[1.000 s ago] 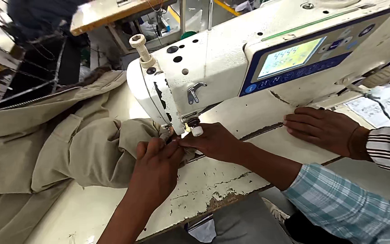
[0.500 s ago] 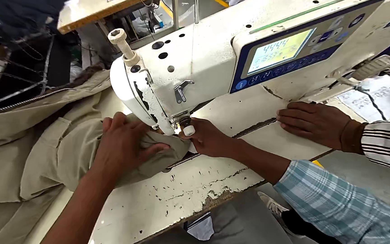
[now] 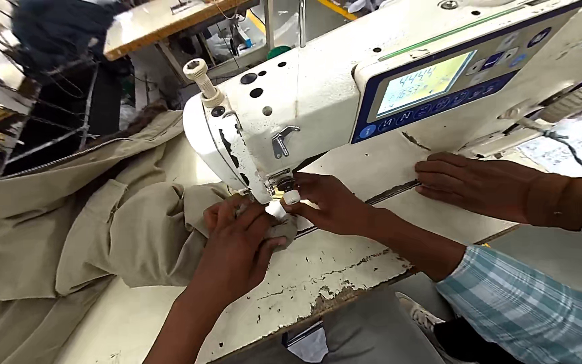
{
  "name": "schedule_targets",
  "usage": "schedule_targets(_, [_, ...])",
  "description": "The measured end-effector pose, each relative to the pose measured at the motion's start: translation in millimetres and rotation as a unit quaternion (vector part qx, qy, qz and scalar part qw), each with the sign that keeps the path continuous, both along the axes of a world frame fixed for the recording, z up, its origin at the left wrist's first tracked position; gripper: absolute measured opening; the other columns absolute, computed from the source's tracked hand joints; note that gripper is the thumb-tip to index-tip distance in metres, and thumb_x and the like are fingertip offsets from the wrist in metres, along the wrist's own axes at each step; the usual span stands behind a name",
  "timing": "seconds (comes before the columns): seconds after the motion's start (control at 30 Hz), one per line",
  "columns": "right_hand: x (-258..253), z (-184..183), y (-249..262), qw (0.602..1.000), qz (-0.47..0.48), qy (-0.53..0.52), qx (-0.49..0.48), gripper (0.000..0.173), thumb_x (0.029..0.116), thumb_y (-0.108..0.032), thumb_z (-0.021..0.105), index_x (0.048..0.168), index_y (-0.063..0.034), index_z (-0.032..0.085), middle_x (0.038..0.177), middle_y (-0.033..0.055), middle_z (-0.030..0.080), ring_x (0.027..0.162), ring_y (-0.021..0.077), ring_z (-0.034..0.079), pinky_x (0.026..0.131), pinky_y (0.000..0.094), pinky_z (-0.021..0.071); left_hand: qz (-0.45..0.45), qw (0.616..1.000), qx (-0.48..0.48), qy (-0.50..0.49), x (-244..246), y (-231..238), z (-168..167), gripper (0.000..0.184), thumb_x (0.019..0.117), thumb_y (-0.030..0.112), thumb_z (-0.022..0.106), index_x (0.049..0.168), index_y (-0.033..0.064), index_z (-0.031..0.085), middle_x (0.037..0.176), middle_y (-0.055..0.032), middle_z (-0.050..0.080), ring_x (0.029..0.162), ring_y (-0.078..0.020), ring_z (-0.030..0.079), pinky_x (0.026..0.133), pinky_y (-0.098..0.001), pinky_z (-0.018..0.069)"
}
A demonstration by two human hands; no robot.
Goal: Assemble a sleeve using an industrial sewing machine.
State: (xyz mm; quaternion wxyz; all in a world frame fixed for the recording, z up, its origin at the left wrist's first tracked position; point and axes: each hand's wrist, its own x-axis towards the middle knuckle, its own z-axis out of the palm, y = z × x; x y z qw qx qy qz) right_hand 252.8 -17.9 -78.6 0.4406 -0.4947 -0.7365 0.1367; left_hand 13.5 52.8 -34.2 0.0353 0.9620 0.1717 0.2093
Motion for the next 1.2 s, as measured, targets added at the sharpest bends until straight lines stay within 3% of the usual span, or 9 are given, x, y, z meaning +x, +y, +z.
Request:
schedule_targets(0.03, [2,2,-5,0.999,0.013,-0.040,0.008,0.022,0.1009,-0.021,0.058,0.105,-0.0154,0.079,0.098,-0.0013,0.067,0.093,0.0090,0.065,0.079,0.0290,0.0562,0.010,1.000,0.000,0.005,-1,1,-3,0.041,0.0936,0.061,0.061,0.107,0.0234,0.070,0.103,0.0079,0.069,0.116,-0.0227,0.056,0.096,-0.0516,0.0362])
schedule_targets(0.13, [4,5,-19,0.986,0.031,-0.161,-0.025,0.028,0.0908,-0.021,0.059,0.112,-0.0154,0.075,0.098,0.0005,0.062,0.086,0.0144,0.060,0.067,0.0307,0.0516,0.044,0.998,0.009,0.052,3,-2,-8,0.062,0.0819,0.064,0.069,0.123,0.0186,0.069,0.110,0.0036,0.069,0.118,-0.0303,0.055,0.097,-0.0571,0.0358])
schedule_targets(0.27, [6,5,-20,0.984,0.015,-0.171,-0.056,0.027,0.0837,-0.017,0.066,0.110,-0.0114,0.071,0.091,0.0011,0.060,0.073,0.0130,0.060,0.059,0.0318,0.0520,0.071,0.995,-0.010,0.065,12,-10,-7,0.043,0.0800,0.049,0.070,0.115,0.0255,0.077,0.109,0.0070,0.072,0.119,-0.0285,0.055,0.097,-0.0565,0.0344])
schedule_targets(0.37, [-1,3,-19,0.989,-0.017,-0.141,-0.032,0.019,0.0806,-0.013,0.065,0.100,-0.0110,0.068,0.086,-0.0001,0.057,0.062,0.0096,0.055,0.051,0.0288,0.0477,0.086,0.994,-0.005,0.072,15,-13,-5,0.043,0.0794,0.047,0.069,0.114,0.0220,0.074,0.099,0.0062,0.070,0.110,-0.0267,0.056,0.094,-0.0554,0.0344])
schedule_targets(0.5, [-6,-4,-22,0.993,-0.024,-0.114,-0.035,0.025,0.0845,-0.012,0.062,0.107,-0.0130,0.071,0.089,-0.0020,0.057,0.070,0.0085,0.056,0.057,0.0275,0.0496,0.084,0.992,-0.011,0.091,16,-13,-5,0.046,0.0773,0.045,0.069,0.117,0.0248,0.077,0.102,0.0074,0.073,0.108,-0.0243,0.057,0.093,-0.0545,0.0348])
schedule_targets(0.77, [-20,-1,-20,0.994,-0.080,-0.074,0.013,0.018,0.0810,-0.006,0.061,0.093,-0.0135,0.072,0.088,-0.0018,0.062,0.082,0.0135,0.060,0.067,0.0306,0.0509,0.071,0.988,-0.025,0.138,25,-17,-1,0.028,0.0764,0.036,0.071,0.101,0.0256,0.080,0.097,0.0075,0.072,0.113,-0.0260,0.057,0.093,-0.0547,0.0363])
schedule_targets(0.97, [-1,7,-14,0.986,-0.069,0.092,-0.121,0.030,0.0916,-0.009,0.055,0.120,-0.0060,0.063,0.107,0.0060,0.070,0.092,0.0166,0.069,0.075,0.0385,0.0583,0.038,0.989,-0.001,0.143,23,-16,-5,0.024,0.0804,0.033,0.068,0.098,0.0208,0.079,0.104,0.0037,0.073,0.119,-0.0263,0.059,0.099,-0.0570,0.0383])
schedule_targets(1.03, [9,19,0,0.978,-0.085,0.102,-0.162,0.022,0.0984,-0.016,0.058,0.111,-0.0027,0.069,0.101,0.0095,0.070,0.085,0.0185,0.069,0.073,0.0403,0.0573,0.026,0.991,0.010,0.129,23,-14,-7,0.023,0.0804,0.033,0.067,0.095,0.0192,0.079,0.103,0.0024,0.071,0.112,-0.0228,0.062,0.097,-0.0557,0.0386])
schedule_targets(1.2, [-1,36,39,0.957,-0.130,-0.026,-0.257,0.022,0.0890,-0.023,0.072,0.078,-0.0052,0.067,0.075,0.0109,0.063,0.077,0.0284,0.063,0.067,0.0528,0.0469,0.026,0.991,0.022,0.128,23,-14,-8,0.024,0.0806,0.036,0.065,0.093,0.0200,0.079,0.107,0.0039,0.073,0.107,-0.0196,0.065,0.098,-0.0570,0.0394])
